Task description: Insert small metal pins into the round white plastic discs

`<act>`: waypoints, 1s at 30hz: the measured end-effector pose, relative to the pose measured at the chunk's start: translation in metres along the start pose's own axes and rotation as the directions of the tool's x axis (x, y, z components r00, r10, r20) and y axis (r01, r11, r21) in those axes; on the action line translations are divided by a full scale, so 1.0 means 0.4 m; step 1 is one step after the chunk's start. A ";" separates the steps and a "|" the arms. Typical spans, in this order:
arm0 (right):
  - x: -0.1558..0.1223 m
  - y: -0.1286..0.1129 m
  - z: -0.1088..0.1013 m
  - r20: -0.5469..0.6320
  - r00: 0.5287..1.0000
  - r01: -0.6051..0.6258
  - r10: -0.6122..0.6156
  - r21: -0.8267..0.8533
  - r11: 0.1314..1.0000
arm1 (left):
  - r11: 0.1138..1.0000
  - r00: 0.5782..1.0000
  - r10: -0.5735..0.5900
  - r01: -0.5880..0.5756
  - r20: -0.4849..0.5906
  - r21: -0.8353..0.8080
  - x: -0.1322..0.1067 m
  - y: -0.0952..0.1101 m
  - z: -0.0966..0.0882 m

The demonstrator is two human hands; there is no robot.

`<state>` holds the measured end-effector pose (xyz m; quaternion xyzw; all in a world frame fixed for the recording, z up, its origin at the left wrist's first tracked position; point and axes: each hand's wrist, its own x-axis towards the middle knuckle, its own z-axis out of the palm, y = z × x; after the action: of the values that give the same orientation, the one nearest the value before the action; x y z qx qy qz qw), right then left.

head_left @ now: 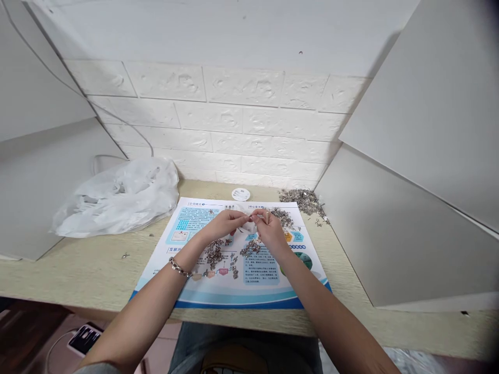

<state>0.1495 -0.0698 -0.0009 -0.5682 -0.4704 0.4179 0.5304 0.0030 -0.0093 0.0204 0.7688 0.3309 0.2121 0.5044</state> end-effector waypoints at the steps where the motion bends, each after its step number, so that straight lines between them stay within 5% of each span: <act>1: -0.001 0.000 0.001 0.000 1.000 0.021 -0.021 -0.012 1.000 | 1.000 1.000 -0.009 0.008 -0.001 -0.028 0.001 0.002 -0.001; 16: -0.030 -0.009 0.000 0.052 0.960 0.278 -0.276 -0.310 0.909 | 0.964 0.968 -0.126 0.172 0.218 -0.203 0.002 -0.015 -0.017; 21: -0.027 -0.002 -0.006 0.152 0.899 0.428 -0.410 -0.498 0.754 | 0.956 0.952 -0.098 0.171 0.289 -0.240 0.011 -0.040 -0.025; 26: -0.025 -0.011 -0.022 0.253 0.841 0.517 -0.479 -0.638 0.571 | 0.937 0.959 -0.083 0.168 0.272 -0.307 0.012 -0.038 -0.017; 30: -0.021 -0.008 -0.031 0.235 0.849 0.499 -0.474 -0.651 0.571 | 0.926 0.980 -0.124 0.170 0.154 -0.336 0.011 -0.022 -0.007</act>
<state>0.1593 -0.0805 0.0031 -0.5650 -0.7376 0.0590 0.3650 0.0016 -0.0020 0.0134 0.6527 0.3116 0.1784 0.6671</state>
